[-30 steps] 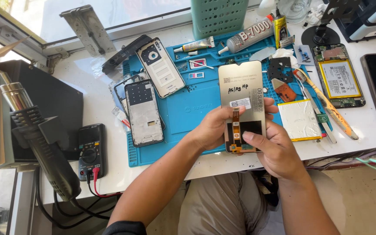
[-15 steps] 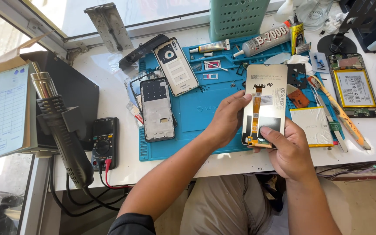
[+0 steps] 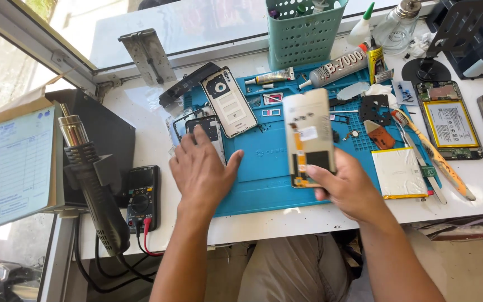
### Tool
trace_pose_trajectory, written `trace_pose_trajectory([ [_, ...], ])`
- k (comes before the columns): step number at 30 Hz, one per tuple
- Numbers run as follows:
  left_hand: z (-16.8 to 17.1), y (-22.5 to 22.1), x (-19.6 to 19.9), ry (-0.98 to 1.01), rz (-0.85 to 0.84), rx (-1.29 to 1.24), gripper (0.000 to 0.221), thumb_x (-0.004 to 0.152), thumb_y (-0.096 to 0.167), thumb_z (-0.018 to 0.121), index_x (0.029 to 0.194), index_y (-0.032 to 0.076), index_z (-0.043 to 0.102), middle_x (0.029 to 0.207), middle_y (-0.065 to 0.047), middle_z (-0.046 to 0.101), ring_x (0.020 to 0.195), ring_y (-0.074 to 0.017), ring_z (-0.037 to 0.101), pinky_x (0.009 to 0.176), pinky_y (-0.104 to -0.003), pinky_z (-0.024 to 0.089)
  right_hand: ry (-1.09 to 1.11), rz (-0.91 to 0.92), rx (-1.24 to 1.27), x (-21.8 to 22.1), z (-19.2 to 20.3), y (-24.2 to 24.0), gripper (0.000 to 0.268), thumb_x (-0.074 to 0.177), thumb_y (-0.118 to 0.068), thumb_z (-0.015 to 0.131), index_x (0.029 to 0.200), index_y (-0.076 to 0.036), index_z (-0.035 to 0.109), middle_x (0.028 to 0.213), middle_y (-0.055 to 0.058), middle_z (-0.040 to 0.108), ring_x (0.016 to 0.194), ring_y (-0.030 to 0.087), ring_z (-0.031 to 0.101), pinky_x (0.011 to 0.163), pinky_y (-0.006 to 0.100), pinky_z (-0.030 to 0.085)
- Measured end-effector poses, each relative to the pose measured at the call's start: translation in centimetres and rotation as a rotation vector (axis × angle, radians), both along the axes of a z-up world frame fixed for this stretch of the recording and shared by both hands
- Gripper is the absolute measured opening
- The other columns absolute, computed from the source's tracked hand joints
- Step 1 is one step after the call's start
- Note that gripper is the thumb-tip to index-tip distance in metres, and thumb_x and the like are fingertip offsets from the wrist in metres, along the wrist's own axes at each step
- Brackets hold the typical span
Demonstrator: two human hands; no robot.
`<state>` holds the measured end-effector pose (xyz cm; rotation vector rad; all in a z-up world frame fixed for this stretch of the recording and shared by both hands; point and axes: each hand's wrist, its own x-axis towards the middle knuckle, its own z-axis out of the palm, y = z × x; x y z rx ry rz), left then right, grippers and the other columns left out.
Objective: Applying adhesive to the frame of a mobile phone as part of a screen replacement procedure.
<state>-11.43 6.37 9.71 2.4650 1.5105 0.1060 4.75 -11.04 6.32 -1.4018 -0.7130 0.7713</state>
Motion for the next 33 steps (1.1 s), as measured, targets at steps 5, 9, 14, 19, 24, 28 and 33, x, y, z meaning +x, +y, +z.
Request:
trace_pose_trajectory([
  [5,-0.8,-0.3,-0.7,0.094,0.071,-0.005,0.102,0.086,0.061,0.072,0.156,-0.002,0.034,0.137,-0.029,0.051,0.127,-0.0446,0.052,0.104,-0.064,0.042,-0.126,0.067,-0.083,0.1,0.1,6.9,0.010,0.091,-0.007,0.065,0.094,0.002,0.069,0.052,0.010,0.061,0.039,0.017,0.059,0.036,0.026,0.042],
  [9,-2.8,0.3,-1.5,0.102,0.099,0.062,0.107,0.079,0.064,0.077,0.153,-0.002,0.035,0.127,-0.024,0.052,0.119,-0.0434,0.054,0.097,-0.064,0.046,-0.180,0.060,-0.126,1.4,-3.4,13.8,0.012,0.088,-0.006,0.068,0.098,-0.006,0.075,0.071,0.006,0.067,0.062,0.015,0.062,0.058,0.030,0.051],
  [14,-3.0,0.7,-1.7,0.060,0.120,0.075,0.103,0.081,0.065,0.075,0.153,0.001,0.039,0.121,-0.021,0.055,0.112,-0.0355,0.059,0.088,-0.053,0.051,-0.197,0.020,-0.194,-0.1,-4.4,17.4,0.014,0.087,-0.007,0.072,0.100,-0.005,0.076,0.079,0.009,0.073,0.072,0.018,0.067,0.065,0.032,0.052],
  [19,-3.7,1.2,-2.2,-0.022,0.116,0.071,0.101,0.081,0.060,0.075,0.152,-0.003,0.039,0.118,-0.023,0.056,0.107,-0.0368,0.060,0.080,-0.051,0.053,-0.216,-0.001,-0.218,-0.5,-5.9,19.0,0.018,0.088,-0.009,0.076,0.106,-0.002,0.076,0.085,0.011,0.075,0.077,0.021,0.071,0.068,0.033,0.056],
  [24,-3.4,1.1,-3.0,-0.199,0.132,0.029,0.102,0.080,0.047,0.075,0.155,-0.007,0.032,0.124,-0.030,0.053,0.115,-0.0447,0.057,0.084,-0.055,0.053,-0.316,-0.005,-0.286,-0.8,-5.3,18.6,0.019,0.092,-0.012,0.075,0.108,-0.002,0.074,0.092,0.016,0.075,0.088,0.030,0.074,0.078,0.039,0.058],
  [28,-2.1,0.6,-3.4,-0.213,0.125,0.035,0.099,0.082,0.045,0.075,0.154,-0.008,0.032,0.126,-0.031,0.054,0.117,-0.0459,0.057,0.086,-0.055,0.054,-0.455,-0.035,-0.313,-1.1,-4.3,18.0,0.024,0.091,-0.016,0.077,0.109,0.000,0.073,0.095,0.018,0.074,0.094,0.037,0.073,0.080,0.044,0.058],
  [33,-1.3,0.0,-4.1,-0.231,0.094,0.074,0.098,0.084,0.046,0.073,0.155,-0.009,0.033,0.125,-0.032,0.054,0.114,-0.0458,0.058,0.085,-0.055,0.054,-0.672,-0.080,-0.389,-1.1,-4.7,17.3,0.041,0.093,-0.029,0.079,0.121,0.000,0.071,0.109,0.022,0.066,0.107,0.039,0.070,0.087,0.043,0.057],
])
